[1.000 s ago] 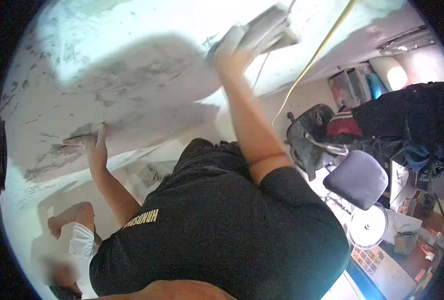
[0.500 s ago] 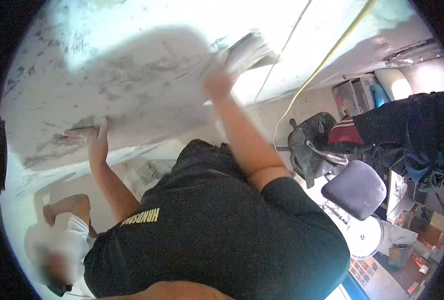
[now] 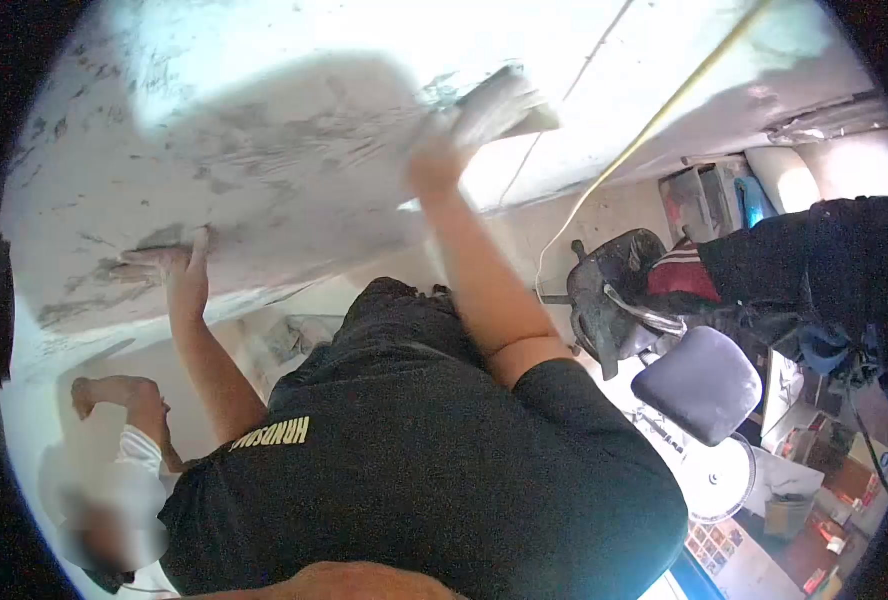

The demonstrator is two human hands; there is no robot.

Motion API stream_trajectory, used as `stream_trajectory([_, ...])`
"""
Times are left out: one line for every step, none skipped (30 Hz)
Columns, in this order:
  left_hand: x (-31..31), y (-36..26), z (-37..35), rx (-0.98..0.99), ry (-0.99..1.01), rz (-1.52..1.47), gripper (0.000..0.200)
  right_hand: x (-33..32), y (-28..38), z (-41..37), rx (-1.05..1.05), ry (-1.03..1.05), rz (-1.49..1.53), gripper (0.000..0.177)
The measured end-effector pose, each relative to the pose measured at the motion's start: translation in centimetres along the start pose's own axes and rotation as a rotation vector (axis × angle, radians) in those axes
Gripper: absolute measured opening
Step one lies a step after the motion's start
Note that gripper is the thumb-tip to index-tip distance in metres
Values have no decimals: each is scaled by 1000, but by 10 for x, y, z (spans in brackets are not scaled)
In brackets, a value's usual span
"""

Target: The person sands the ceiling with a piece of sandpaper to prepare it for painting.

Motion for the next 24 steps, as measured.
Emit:
stream_trajectory([-4, -4, -2, -67, 31, -11, 85, 11, 7, -27, -146, -56, -191, 60])
stream_trajectory([-5, -7, -2, -132, 64, -18, 84, -2, 61, -50, -338, -71, -194, 61])
stream_trajectory([-5, -12, -1, -115, 70, -15, 84, -6, 62, -42, -331, -87, -199, 61])
stream_trajectory([-7, -13, -1, -117, 54, 21, 80, -9, 63, -33, -389, -118, -217, 62])
stream_trajectory([-10, -14, -1, -122, 37, 59, 77, -12, 65, -24, -444, -145, -234, 64])
stream_trajectory([-11, -16, 0, -114, 38, 64, 77, -28, 73, 3, -404, -254, -136, 63])
stream_trajectory([-9, -22, 0, -59, 76, -21, 74, -50, 89, 32, -363, -357, -36, 62])
stream_trajectory([-8, -24, -3, -11, 117, -102, 71, -66, 97, 59, -154, -301, 65, 59])
stream_trajectory([-6, -19, -3, -21, 118, -97, 71, -65, 91, 70, -157, -236, -17, 59])
stream_trajectory([-4, -13, -1, -24, 78, -41, 74, -64, 86, 80, -165, -172, -97, 59])
stream_trajectory([-6, -9, -2, -24, 48, 16, 76, -72, 99, 70, -216, -180, 52, 59])
stream_trajectory([-7, -11, -5, -21, 48, 14, 76, -68, 93, 56, -290, -228, 17, 60])
stream_trajectory([-8, -13, -4, -73, 55, -11, 78, -65, 87, 42, -362, -279, -20, 62])
stream_trajectory([-8, -13, -3, -123, 60, -38, 80, -45, 68, 13, -365, -188, -128, 69])
stream_trajectory([-4, -7, 0, -117, 51, -45, 80, -18, 21, -17, -258, -49, -246, 72])
stream_trajectory([1, 6, -1, -103, 50, -42, 82, -5, 1, -44, -255, 133, -310, 70])
stream_trajectory([0, 3, -1, -90, 55, -38, 82, -2, -20, -51, -353, 152, -390, 66])
stream_trajectory([-3, -8, -2, -76, 60, -34, 83, -5, -17, -45, -456, 169, -471, 62])
stream_trajectory([-9, -18, -2, -114, 37, -37, 84, -14, -15, -31, -474, 93, -437, 59])
stream_trajectory([-14, -25, -5, -160, 20, -36, 84, -28, 21, -10, -486, 27, -402, 56])
stream_trajectory([-16, -14, -3, -166, 26, -29, 84, -45, 64, 10, -604, -115, -292, 55])
stream_trajectory([-6, 1, 1, -56, 237, 152, 86, -65, 103, 27, -714, -255, -184, 54])
stream_trajectory([2, 3, 0, -7, 351, 241, 87, -79, 132, 48, -688, -157, -182, 56])
stream_trajectory([10, 5, -3, 51, 460, 325, 88, -85, 148, 62, -673, -60, -175, 57])
Point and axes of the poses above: each hand's wrist, its own z-axis towards the middle knuckle, its own x-axis out of the palm, y = z × x, the point moved 7 cm from there along z, towards the middle knuckle, and after that the axes turned 6 degrees about x, right-handed, at the moved point
